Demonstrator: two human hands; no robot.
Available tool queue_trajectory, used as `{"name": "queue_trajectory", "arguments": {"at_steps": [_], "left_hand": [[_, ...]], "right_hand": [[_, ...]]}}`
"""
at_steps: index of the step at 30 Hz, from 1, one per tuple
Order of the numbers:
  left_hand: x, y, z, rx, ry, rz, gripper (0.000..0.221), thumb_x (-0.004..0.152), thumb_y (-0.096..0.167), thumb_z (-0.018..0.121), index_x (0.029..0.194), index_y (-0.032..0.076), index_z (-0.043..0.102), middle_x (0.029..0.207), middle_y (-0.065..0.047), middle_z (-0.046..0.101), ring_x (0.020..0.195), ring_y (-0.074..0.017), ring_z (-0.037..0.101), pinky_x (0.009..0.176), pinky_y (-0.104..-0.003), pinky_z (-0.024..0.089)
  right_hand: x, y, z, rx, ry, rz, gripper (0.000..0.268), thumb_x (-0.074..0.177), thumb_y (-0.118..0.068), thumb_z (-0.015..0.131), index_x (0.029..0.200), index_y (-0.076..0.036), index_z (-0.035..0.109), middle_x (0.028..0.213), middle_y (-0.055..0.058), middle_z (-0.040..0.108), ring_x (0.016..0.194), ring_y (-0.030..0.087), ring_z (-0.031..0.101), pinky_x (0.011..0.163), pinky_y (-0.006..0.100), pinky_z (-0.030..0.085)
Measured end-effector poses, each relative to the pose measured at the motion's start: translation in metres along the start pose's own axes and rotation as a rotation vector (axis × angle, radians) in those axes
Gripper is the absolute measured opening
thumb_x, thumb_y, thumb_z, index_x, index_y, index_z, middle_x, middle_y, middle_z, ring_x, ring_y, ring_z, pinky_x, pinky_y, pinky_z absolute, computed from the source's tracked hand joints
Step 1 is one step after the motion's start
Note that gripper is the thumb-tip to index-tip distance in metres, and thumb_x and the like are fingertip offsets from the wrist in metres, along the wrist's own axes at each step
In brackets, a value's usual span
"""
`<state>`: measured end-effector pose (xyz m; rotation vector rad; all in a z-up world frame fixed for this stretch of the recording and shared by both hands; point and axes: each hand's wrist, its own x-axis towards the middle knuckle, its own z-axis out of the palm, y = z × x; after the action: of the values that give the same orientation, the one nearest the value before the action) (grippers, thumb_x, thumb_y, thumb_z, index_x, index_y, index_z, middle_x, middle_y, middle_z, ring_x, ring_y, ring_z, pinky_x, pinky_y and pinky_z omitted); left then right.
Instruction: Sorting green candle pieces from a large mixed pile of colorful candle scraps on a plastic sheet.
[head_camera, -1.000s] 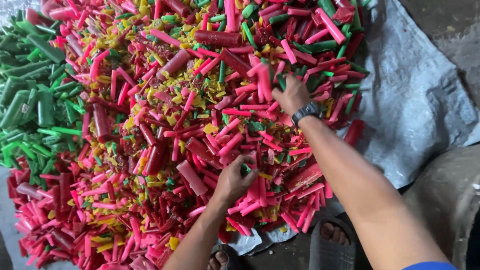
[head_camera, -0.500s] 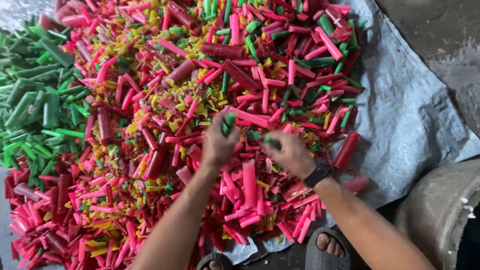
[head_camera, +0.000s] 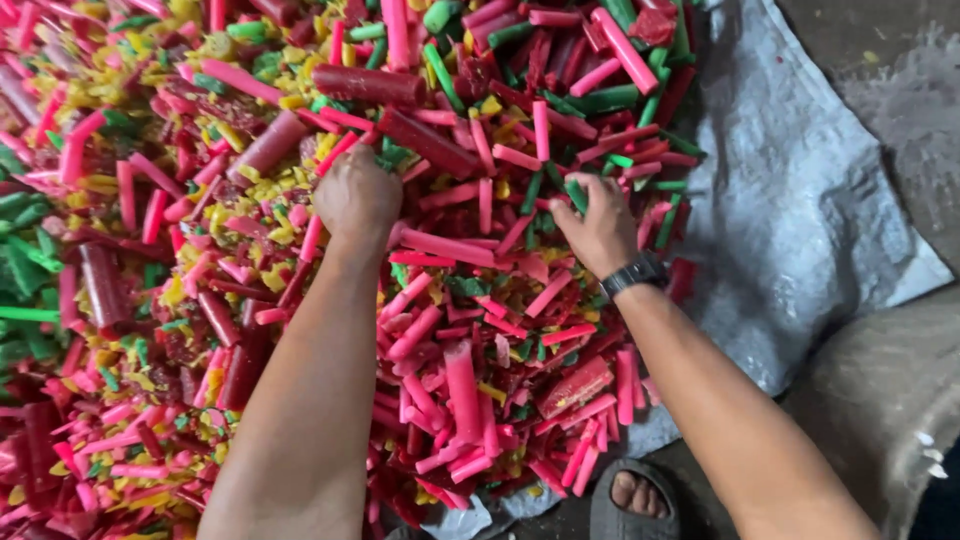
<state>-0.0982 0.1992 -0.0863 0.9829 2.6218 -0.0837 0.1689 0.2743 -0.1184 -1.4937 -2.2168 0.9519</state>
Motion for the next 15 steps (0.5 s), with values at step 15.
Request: {"name": "queue_trajectory", "arguments": {"at_steps": [15], "left_hand": [[-0.118, -0.052, -0.048, -0.184, 0.001, 0.156, 0.026, 0.076, 0.034, 0.053, 0.099, 0.022, 0.054, 0.091, -0.011, 0.053, 0.086, -0.0354, 0.055, 0.073, -0.047, 0.046]], "right_hand": [[-0.017, -0.022, -0.003, 0.056, -0.127, 0.038, 0.031, 0.073, -0.021, 0.059, 0.102, -0.015, 0.051, 0.092, 0.013, 0.058, 0.087, 0.035, 0.057, 0.067, 0.046, 0.048]]}}
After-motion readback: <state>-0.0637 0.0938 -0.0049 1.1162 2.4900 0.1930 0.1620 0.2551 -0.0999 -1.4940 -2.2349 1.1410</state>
